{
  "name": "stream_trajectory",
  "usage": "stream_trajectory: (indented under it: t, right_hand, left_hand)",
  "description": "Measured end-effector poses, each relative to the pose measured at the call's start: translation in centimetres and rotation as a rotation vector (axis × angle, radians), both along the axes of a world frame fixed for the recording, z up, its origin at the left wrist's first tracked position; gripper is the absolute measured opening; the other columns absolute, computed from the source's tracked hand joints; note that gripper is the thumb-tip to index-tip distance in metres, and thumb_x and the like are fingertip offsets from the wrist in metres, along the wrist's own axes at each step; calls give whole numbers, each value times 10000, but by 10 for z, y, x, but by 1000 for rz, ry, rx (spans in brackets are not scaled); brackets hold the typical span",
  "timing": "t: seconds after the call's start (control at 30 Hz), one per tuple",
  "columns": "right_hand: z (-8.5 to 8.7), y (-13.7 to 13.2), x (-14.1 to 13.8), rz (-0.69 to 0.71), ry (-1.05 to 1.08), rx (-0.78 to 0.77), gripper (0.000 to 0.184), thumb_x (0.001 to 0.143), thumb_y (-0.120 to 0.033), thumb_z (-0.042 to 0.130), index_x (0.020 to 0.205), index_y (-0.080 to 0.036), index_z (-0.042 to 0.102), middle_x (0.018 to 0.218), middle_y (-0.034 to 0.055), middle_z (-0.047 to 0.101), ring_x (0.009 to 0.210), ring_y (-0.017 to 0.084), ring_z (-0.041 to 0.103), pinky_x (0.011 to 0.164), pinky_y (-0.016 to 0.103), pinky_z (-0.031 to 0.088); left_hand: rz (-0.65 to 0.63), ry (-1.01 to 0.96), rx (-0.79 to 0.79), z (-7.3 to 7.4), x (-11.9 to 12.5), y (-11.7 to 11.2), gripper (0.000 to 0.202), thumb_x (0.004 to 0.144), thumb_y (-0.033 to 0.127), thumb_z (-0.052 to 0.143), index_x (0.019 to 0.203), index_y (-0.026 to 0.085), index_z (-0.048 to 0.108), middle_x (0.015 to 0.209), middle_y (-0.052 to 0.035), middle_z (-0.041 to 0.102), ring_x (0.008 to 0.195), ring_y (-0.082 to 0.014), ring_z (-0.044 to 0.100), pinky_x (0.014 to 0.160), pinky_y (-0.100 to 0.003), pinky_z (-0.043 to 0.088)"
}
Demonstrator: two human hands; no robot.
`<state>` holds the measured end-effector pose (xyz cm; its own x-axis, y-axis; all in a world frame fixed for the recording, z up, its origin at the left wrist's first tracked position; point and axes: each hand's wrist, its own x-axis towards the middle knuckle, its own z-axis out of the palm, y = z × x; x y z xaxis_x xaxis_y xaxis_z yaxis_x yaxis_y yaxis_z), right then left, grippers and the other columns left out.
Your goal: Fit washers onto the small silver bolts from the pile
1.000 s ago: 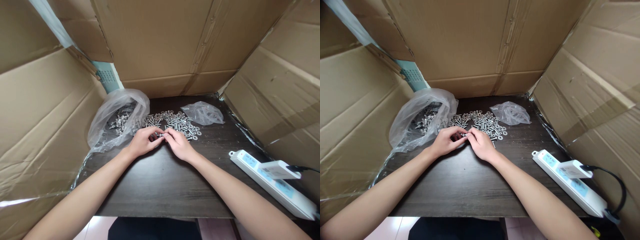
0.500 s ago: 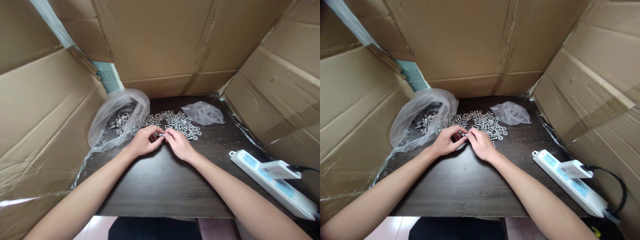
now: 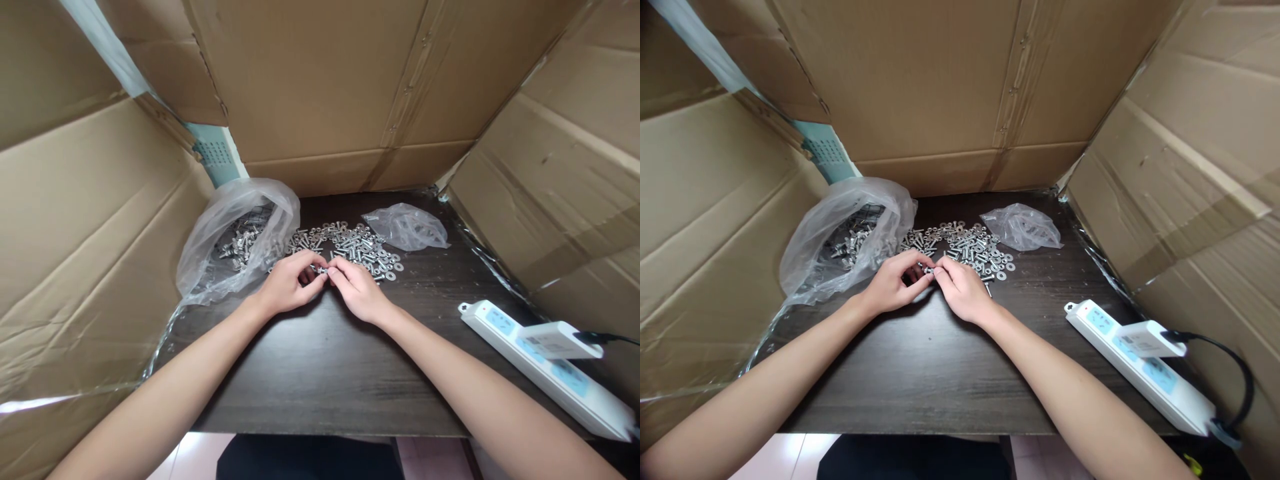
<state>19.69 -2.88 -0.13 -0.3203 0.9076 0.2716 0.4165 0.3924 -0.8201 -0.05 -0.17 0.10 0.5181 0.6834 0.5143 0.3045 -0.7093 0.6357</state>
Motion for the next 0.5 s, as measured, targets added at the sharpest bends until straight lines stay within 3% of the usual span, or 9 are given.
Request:
stream_trajectory:
  t: [0.2,0.5]
  right_hand:
    - [-1,1,-1,-3,15,-25,220,1012,-360,459,922,-197,575,864,26,631,785,201,570,747,325,397]
    - [1,1,-1,-37,47,-16,253,1000,-352,432,802,-212,505,746,7,577,700,190,528,694,316,381]
  left_hand:
    - [-13,-11,4,-2,0,1,120,923,193,640,1038,166,664,938,-33,664,684,-108,617,622,-220,517]
    - [-3,14,-19,-2,1,2,150,947,254,675,1076,178,682,908,-26,682,675,-115,623,612,-220,522]
